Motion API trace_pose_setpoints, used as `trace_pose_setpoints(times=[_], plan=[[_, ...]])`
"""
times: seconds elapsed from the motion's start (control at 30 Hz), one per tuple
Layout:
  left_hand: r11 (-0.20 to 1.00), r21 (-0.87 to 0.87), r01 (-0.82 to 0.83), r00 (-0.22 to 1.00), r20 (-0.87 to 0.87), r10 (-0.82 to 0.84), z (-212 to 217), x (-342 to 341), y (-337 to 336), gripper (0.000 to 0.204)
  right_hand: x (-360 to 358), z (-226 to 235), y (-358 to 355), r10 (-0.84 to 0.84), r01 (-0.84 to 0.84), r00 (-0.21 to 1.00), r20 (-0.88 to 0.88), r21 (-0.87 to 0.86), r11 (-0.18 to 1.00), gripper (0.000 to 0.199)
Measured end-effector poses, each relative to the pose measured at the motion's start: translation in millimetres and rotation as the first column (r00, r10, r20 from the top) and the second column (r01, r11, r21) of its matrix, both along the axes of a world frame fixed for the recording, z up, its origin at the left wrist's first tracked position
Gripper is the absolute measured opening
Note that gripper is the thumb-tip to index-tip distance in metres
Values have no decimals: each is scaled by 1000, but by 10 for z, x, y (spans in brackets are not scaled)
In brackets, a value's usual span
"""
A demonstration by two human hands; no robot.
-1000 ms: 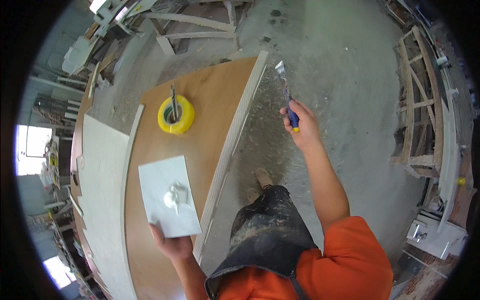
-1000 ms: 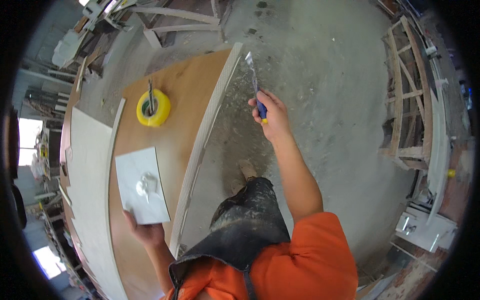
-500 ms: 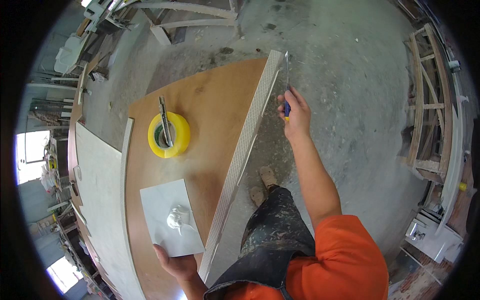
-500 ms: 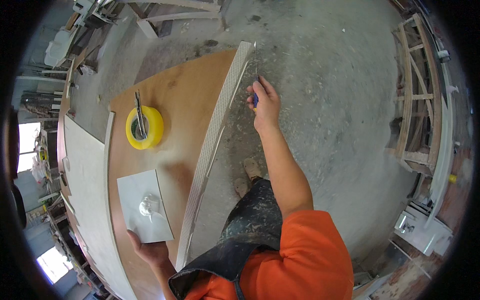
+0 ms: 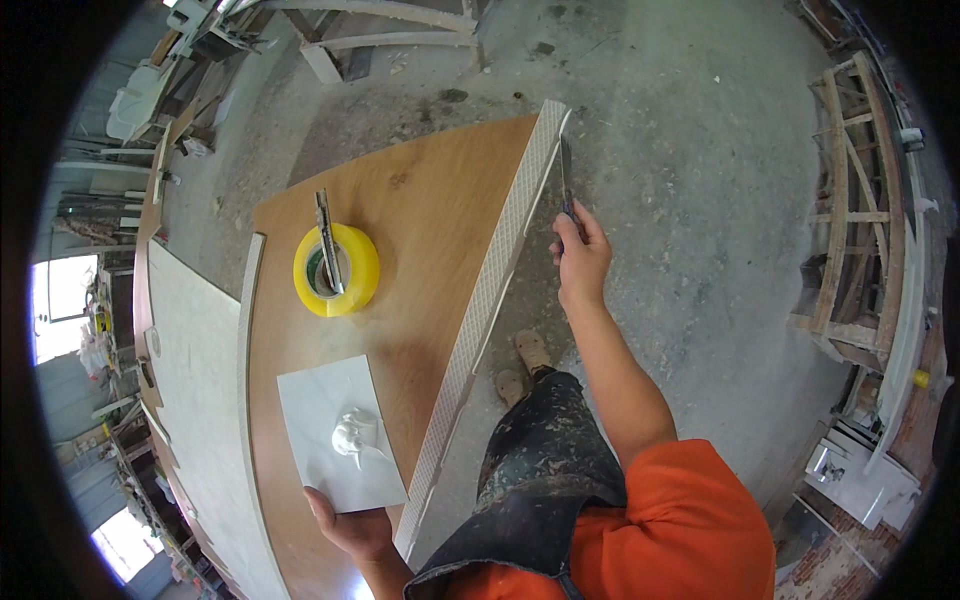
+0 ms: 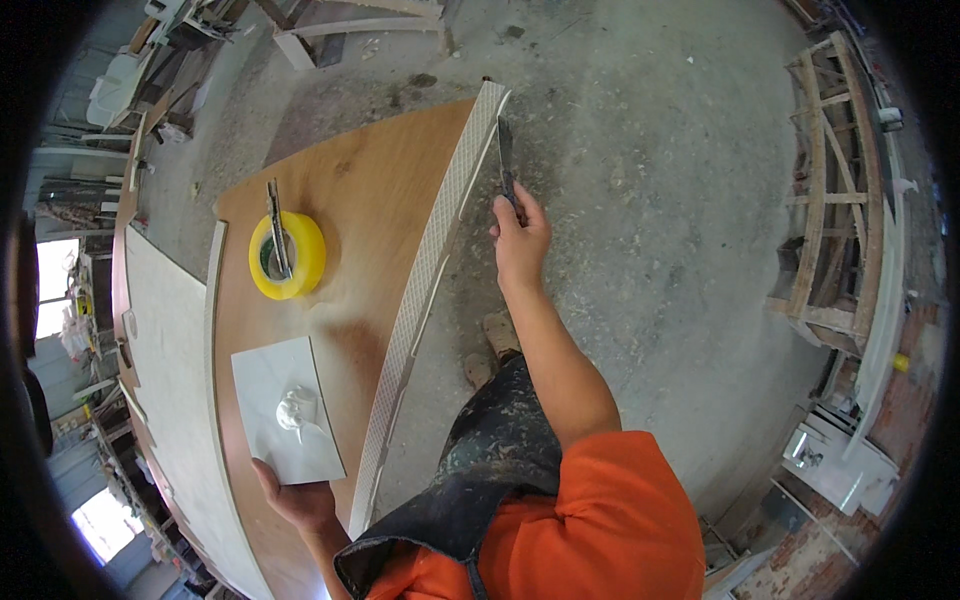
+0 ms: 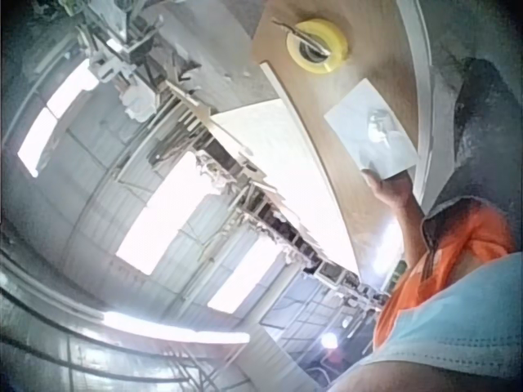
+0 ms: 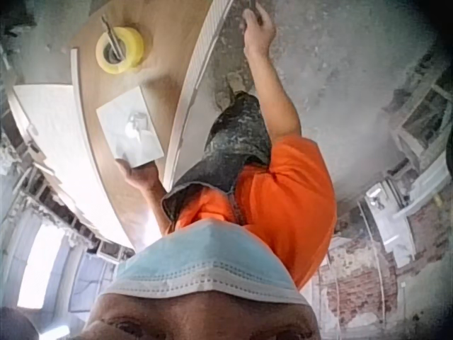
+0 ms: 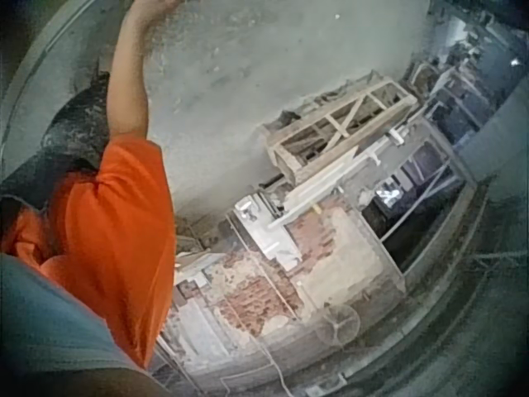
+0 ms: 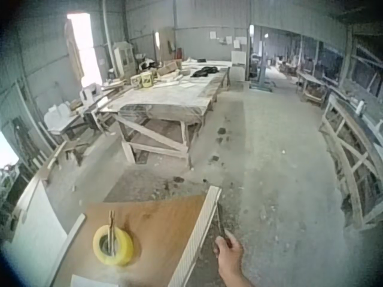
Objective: The person scoops white adhesive from a tube onto a small white tile, then uses a putty knife to spread the adhesive along the edge of a large curved wooden board. The person repeatedly applies adhesive to the board edge and smooths it with the knife.
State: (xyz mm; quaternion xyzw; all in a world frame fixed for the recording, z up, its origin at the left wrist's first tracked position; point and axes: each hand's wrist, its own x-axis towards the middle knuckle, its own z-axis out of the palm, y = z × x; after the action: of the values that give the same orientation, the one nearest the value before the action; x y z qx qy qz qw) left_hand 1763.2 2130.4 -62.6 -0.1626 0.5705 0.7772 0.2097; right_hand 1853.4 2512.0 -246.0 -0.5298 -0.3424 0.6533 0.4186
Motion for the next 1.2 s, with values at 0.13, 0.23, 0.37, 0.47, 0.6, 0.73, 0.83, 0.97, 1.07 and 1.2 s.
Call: trace_pose_setpoints(times=[0.13,0.23,0.37,0.47,0.6,0.73,0.83,0.97,1.07,1.2], plan=[[1000,17,27,1000,6,-27,36,37,-38,64,69,69,-68,1,-1,1000,10,-23,1000,41],[998,45,34,999,10,-35,79,82,-122,63,120,78,-113,-33,32,999,-5,-93,995,42],[989,143,43,998,45,-50,108,90,-358,63,295,636,-618,205,-208,976,-77,-27,978,49],[978,204,42,998,36,-51,43,60,-579,64,600,1417,-1237,810,-810,586,31,37,585,39],[939,318,131,991,-28,-129,101,88,-916,69,742,1828,-1931,843,-884,362,398,433,175,32],[892,424,158,987,-55,-149,162,155,-1490,63,728,2114,-2682,821,-925,323,472,342,167,29],[911,364,193,981,-84,-175,218,198,-1649,70,786,2144,-2939,757,-919,319,570,380,101,29],[939,330,100,995,-31,-95,110,256,-1884,60,971,2331,-3071,623,-957,236,746,289,16,29],[934,345,89,996,-26,-85,84,273,-1944,61,1096,1952,-2819,632,-855,517,577,380,353,32],[947,306,97,995,-37,-90,84,219,-1855,67,1070,1476,-2083,500,-500,866,5,25,866,44]])
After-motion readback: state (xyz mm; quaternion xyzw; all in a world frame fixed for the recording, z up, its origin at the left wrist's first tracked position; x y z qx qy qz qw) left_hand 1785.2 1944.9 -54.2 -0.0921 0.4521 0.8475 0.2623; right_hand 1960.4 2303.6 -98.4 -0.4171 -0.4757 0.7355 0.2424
